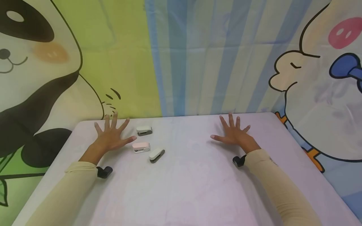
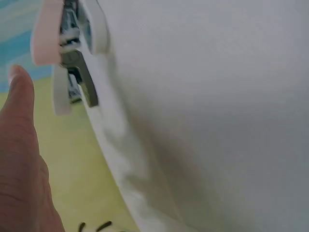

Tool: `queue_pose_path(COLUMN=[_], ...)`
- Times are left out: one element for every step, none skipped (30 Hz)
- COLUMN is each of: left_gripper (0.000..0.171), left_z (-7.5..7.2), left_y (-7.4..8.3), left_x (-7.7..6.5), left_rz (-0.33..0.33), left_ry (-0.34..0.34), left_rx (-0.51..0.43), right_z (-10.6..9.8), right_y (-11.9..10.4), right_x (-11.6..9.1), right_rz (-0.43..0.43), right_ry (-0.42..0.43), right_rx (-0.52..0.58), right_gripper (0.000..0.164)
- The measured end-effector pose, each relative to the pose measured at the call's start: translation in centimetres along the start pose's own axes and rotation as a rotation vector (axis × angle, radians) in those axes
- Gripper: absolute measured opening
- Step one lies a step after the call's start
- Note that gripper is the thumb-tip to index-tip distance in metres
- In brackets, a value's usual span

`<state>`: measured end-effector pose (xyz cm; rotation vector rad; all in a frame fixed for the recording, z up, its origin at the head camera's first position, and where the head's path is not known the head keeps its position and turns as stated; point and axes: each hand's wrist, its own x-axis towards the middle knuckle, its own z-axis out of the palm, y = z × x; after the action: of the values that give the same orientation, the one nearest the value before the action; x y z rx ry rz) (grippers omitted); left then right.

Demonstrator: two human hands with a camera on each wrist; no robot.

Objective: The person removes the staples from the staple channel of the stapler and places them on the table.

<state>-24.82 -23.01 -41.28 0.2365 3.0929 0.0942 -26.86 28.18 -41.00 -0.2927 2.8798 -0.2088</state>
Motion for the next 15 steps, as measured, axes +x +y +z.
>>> queue_pose_path(left_gripper=[0.106,0.106,0.107,0.107,0.108,0.109,0.109,0.11,0.11,0.109,0.109,0.107,0.104,0.101,0.098], left_z=[-0.2,-0.5,-0.8,-1.0,-1.2,-1.4,-1.6,-1.8,-2.0,-2.2,-2.4,-2.6,-2.6,-2.7,-2.7], left_y=[0.3,0.7,1.1,1.5,1.8,2.1,2.5,2.8,3.1,3.4,3.7,4.0,4.4,4.8,5.1], left_x=[0.0,0.0,-0.1,-0.1,-0.1,-0.1,-0.2,-0.3,-0.4,-0.5,-0.7,-0.9,-1.1,-1.4,-1.6], left_rz=[0.014,0.028,0.041,0.053,0.064,0.075,0.086,0.096,0.108,0.121,0.134,0.148,0.164,0.179,0.196], left_ry=[0.01,0.017,0.024,0.033,0.039,0.046,0.058,0.068,0.084,0.102,0.115,0.129,0.142,0.153,0.162], left_rx=[0.0,0.001,-0.003,-0.01,-0.016,-0.03,-0.045,-0.065,-0.09,-0.112,-0.138,-0.163,-0.185,-0.217,-0.252], right_z=[0.0,-0.1,-0.1,-0.2,-0.3,-0.3,-0.3,-0.3,-0.2,-0.1,0.0,0.1,0.2,0.2,0.2], right_y=[-0.2,-0.4,-0.7,-1.0,-1.3,-1.5,-1.8,-2.1,-2.3,-2.5,-2.7,-3.0,-3.2,-3.5,-3.8], right_x=[0.0,0.0,0.0,0.0,0.0,0.0,0.1,0.2,0.3,0.4,0.5,0.6,0.6,0.7,0.7], right_rz=[-0.015,-0.03,-0.046,-0.066,-0.088,-0.109,-0.131,-0.157,-0.186,-0.213,-0.238,-0.261,-0.282,-0.301,-0.319], right_ry=[0.005,0.009,0.015,0.023,0.031,0.041,0.048,0.06,0.074,0.083,0.09,0.099,0.104,0.11,0.117], right_rx=[0.007,0.014,0.02,0.03,0.037,0.048,0.054,0.07,0.086,0.104,0.122,0.148,0.17,0.194,0.211], right_gripper=[0.111,0.11,0.109,0.107,0.106,0.104,0.103,0.102,0.101,0.1,0.1,0.099,0.099,0.098,0.096])
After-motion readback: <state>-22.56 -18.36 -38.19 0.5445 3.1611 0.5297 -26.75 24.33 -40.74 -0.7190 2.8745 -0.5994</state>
